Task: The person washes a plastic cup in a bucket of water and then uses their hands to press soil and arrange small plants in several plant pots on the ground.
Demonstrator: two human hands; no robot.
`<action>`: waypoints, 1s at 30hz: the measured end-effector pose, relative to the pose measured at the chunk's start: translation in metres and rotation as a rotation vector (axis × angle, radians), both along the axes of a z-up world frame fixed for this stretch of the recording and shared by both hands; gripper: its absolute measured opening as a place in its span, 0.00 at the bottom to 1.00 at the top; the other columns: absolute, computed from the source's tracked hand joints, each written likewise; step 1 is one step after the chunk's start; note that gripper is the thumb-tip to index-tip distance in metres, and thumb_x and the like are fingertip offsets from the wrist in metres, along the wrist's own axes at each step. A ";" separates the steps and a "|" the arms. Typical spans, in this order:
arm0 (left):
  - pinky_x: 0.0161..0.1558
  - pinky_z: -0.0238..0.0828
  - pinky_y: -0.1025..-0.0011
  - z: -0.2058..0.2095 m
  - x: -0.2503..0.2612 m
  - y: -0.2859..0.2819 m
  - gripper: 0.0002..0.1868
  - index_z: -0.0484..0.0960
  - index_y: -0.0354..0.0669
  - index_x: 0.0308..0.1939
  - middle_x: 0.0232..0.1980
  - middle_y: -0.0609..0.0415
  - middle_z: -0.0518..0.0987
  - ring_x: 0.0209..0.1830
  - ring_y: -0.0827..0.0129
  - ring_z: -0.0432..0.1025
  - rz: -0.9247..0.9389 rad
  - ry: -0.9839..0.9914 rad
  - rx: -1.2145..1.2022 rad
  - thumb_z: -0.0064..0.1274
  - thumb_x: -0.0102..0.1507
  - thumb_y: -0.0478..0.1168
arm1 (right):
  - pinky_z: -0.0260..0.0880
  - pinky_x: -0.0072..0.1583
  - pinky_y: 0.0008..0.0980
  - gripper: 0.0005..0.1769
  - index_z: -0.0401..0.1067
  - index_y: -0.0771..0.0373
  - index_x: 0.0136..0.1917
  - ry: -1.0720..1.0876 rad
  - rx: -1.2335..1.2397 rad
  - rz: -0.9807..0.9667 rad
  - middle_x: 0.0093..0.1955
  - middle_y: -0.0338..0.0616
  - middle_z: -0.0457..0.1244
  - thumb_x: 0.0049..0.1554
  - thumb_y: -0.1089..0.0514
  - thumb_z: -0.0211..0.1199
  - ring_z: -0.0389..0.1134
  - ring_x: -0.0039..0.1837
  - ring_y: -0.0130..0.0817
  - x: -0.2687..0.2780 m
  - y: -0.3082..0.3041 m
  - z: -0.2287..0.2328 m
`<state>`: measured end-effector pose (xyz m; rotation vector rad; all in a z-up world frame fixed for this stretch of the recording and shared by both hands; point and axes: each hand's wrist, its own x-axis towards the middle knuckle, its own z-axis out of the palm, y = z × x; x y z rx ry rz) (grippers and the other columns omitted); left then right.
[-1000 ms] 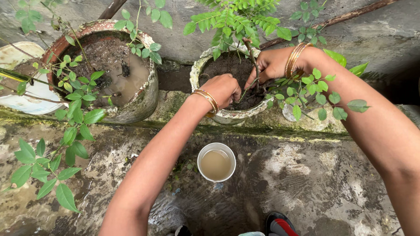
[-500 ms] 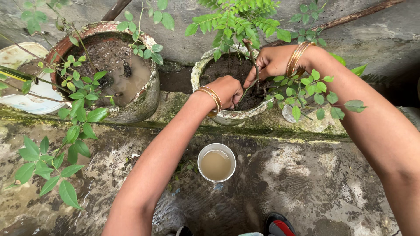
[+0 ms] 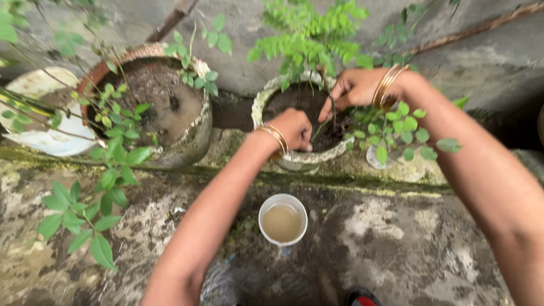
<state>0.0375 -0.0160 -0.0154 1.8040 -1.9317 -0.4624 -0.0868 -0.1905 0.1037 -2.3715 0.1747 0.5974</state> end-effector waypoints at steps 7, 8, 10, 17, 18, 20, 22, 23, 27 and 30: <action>0.38 0.77 0.66 0.001 -0.008 -0.003 0.12 0.83 0.40 0.25 0.30 0.51 0.84 0.33 0.62 0.81 0.125 0.022 0.154 0.74 0.47 0.36 | 0.70 0.64 0.28 0.21 0.82 0.65 0.54 0.037 0.045 -0.037 0.52 0.43 0.76 0.52 0.68 0.54 0.76 0.56 0.26 0.006 0.000 -0.005; 0.39 0.77 0.66 0.001 -0.006 -0.002 0.10 0.84 0.41 0.25 0.30 0.51 0.85 0.33 0.62 0.81 0.107 0.012 0.122 0.72 0.48 0.35 | 0.70 0.64 0.28 0.21 0.82 0.65 0.54 0.033 0.056 -0.033 0.52 0.43 0.76 0.51 0.68 0.54 0.76 0.56 0.26 0.006 -0.001 -0.006; 0.39 0.78 0.67 0.000 -0.004 -0.002 0.08 0.85 0.41 0.25 0.30 0.52 0.85 0.33 0.63 0.81 0.093 0.017 0.101 0.71 0.48 0.34 | 0.70 0.63 0.27 0.22 0.82 0.66 0.54 0.023 0.078 -0.026 0.52 0.44 0.76 0.50 0.69 0.53 0.76 0.56 0.27 0.007 -0.003 -0.008; 0.41 0.77 0.65 0.014 -0.008 0.000 0.16 0.84 0.40 0.27 0.31 0.50 0.84 0.34 0.60 0.80 0.128 -0.013 0.200 0.77 0.47 0.42 | 0.71 0.61 0.27 0.22 0.83 0.64 0.54 0.015 0.065 -0.017 0.51 0.43 0.76 0.50 0.68 0.54 0.75 0.54 0.27 0.007 -0.005 -0.008; 0.42 0.77 0.65 0.014 -0.010 -0.001 0.17 0.84 0.39 0.27 0.32 0.49 0.84 0.35 0.60 0.80 0.136 -0.037 0.196 0.77 0.46 0.42 | 0.72 0.60 0.28 0.22 0.83 0.64 0.54 0.016 0.053 -0.018 0.50 0.43 0.76 0.50 0.68 0.55 0.75 0.53 0.27 0.007 -0.005 -0.008; 0.43 0.77 0.65 0.011 -0.013 -0.005 0.16 0.84 0.39 0.27 0.33 0.49 0.84 0.36 0.60 0.80 0.160 -0.046 0.227 0.77 0.45 0.40 | 0.72 0.59 0.28 0.21 0.83 0.63 0.53 0.023 0.038 -0.025 0.50 0.43 0.76 0.50 0.68 0.56 0.75 0.51 0.27 0.007 -0.002 -0.007; 0.43 0.78 0.65 0.007 -0.010 -0.008 0.15 0.84 0.41 0.27 0.34 0.50 0.85 0.37 0.60 0.81 0.152 -0.048 0.241 0.76 0.45 0.39 | 0.71 0.58 0.27 0.20 0.83 0.63 0.53 0.033 0.032 -0.036 0.50 0.42 0.76 0.51 0.67 0.57 0.75 0.51 0.26 0.007 0.002 -0.006; 0.43 0.78 0.65 0.006 -0.007 -0.009 0.14 0.84 0.42 0.28 0.34 0.51 0.85 0.37 0.61 0.81 0.132 -0.045 0.240 0.75 0.45 0.38 | 0.71 0.58 0.28 0.19 0.83 0.63 0.53 0.040 0.025 -0.046 0.50 0.43 0.76 0.51 0.66 0.58 0.75 0.51 0.27 0.007 0.003 -0.006; 0.43 0.79 0.65 0.003 0.001 -0.009 0.11 0.85 0.41 0.27 0.34 0.51 0.86 0.37 0.62 0.82 0.185 -0.019 0.247 0.73 0.46 0.34 | 0.72 0.60 0.28 0.18 0.83 0.64 0.54 0.018 0.065 -0.010 0.51 0.42 0.76 0.52 0.65 0.59 0.75 0.53 0.26 0.007 0.002 -0.007; 0.44 0.77 0.67 0.010 0.008 -0.003 0.09 0.87 0.42 0.27 0.35 0.50 0.85 0.37 0.61 0.80 0.240 -0.087 0.202 0.73 0.48 0.33 | 0.72 0.62 0.26 0.18 0.82 0.64 0.55 -0.026 0.096 0.008 0.51 0.41 0.76 0.52 0.63 0.59 0.76 0.55 0.25 0.008 -0.004 -0.010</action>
